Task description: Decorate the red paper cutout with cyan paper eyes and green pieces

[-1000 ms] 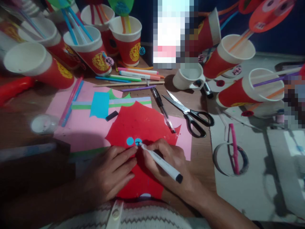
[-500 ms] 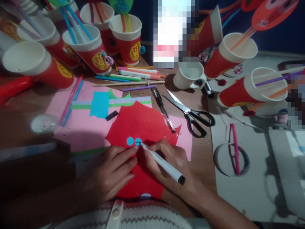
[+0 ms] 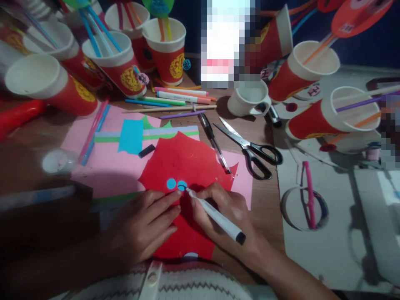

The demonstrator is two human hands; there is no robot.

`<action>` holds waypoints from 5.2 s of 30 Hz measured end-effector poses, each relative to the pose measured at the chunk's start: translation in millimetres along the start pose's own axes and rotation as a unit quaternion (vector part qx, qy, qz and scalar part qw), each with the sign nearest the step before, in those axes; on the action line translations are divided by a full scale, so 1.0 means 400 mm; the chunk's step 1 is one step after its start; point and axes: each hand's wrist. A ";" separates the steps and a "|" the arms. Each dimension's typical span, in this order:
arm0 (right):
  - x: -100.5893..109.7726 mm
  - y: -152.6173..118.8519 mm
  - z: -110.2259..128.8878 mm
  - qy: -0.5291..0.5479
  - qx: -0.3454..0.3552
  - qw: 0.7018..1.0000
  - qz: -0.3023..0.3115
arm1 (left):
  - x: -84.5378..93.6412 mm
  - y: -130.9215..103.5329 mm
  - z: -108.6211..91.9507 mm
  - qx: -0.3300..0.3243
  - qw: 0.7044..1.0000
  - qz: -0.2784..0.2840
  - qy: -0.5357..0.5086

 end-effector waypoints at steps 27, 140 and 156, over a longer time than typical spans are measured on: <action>0.011 -0.015 -0.020 0.153 0.008 0.987 -0.050 | 0.001 0.004 -0.002 0.023 0.999 0.036 -0.026; -0.013 0.002 0.014 0.034 -0.032 0.997 0.056 | 0.007 0.011 -0.019 0.047 0.999 0.021 0.016; -0.015 0.000 0.005 0.284 -0.166 0.943 -0.043 | 0.007 0.010 -0.025 0.057 0.998 0.031 0.021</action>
Point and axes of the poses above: each hand's wrist, its own y-axis towards the middle knuckle, its own x-axis out of the back of the hand, z = x × y, and after that the axes turned 9 degrees about -x, right-handed
